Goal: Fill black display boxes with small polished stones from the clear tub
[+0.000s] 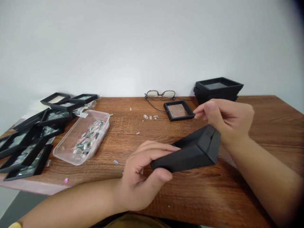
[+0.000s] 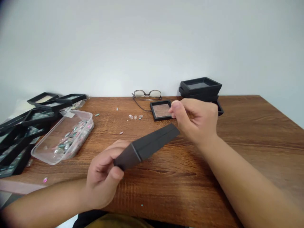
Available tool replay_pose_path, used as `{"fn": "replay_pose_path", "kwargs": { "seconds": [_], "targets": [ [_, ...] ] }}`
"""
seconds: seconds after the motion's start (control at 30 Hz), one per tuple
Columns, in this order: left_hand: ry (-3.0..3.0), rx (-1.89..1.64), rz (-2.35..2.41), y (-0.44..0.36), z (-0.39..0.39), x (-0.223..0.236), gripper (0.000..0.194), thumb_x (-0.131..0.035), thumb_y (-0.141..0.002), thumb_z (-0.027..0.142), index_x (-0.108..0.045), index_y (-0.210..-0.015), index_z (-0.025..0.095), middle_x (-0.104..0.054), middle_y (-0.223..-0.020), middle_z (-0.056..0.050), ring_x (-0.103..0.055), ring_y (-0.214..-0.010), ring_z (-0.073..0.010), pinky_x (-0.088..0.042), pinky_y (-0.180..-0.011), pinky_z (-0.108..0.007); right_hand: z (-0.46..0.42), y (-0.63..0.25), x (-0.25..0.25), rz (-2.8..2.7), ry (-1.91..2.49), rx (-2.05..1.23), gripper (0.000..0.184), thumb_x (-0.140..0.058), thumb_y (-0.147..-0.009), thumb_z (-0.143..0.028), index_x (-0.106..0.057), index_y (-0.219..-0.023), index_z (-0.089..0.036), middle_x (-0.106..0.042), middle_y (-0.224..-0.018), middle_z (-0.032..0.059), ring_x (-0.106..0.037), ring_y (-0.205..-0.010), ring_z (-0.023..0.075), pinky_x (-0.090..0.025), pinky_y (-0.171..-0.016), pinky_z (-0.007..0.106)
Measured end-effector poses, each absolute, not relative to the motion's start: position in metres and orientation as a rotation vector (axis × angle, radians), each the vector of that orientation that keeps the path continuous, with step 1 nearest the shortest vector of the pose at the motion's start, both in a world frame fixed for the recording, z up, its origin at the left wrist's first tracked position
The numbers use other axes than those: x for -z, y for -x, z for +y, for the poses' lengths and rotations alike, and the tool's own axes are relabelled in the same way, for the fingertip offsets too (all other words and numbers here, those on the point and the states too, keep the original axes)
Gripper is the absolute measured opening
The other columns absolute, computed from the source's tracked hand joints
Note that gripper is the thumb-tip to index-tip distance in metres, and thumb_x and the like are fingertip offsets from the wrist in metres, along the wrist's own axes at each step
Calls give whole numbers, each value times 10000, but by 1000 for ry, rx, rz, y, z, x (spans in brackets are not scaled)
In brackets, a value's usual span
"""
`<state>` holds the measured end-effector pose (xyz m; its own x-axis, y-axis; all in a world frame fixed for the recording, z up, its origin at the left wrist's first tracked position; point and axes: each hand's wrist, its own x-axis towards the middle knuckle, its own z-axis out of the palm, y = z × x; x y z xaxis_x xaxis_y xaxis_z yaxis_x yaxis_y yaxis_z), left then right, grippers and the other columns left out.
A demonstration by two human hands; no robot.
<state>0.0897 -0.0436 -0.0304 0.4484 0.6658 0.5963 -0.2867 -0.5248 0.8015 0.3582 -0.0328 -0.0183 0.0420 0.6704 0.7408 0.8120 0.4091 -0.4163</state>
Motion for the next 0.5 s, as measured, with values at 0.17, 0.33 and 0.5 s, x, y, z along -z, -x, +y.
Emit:
{"fn": "replay_pose_path", "kwargs": {
  "seconds": [0.17,0.33,0.5],
  "targets": [
    [-1700,-1325,418,-90,-47,33,190,-722,-985,350,-771,-1070,188,-805,-1151,-81,-756,-1064,-158,-594,-981,-281,-51,-307,29,-1423,1095,-2,538,-393,-1100,-682,-585,-936,-207,-584,-858,59,-574,-684,159,-424,-536,290],
    [-1693,-1359,484,-90,-49,31,125,-705,-986,320,-722,-969,197,-749,-1089,-51,-729,-1032,-138,-592,-971,-276,-62,-277,29,-1396,1117,-26,265,-521,-1078,-533,-531,-1202,-299,-491,-967,43,-511,-777,157,-451,-609,297],
    [-1678,-1328,563,-91,-49,31,145,-742,-947,302,-692,-876,186,-742,-1032,-51,-725,-972,-137,-587,-929,-267,-62,-279,33,-1627,1239,-47,281,-605,-1030,-354,-565,-1308,-363,-609,-966,25,-607,-809,183,-513,-625,330]
  ]
}}
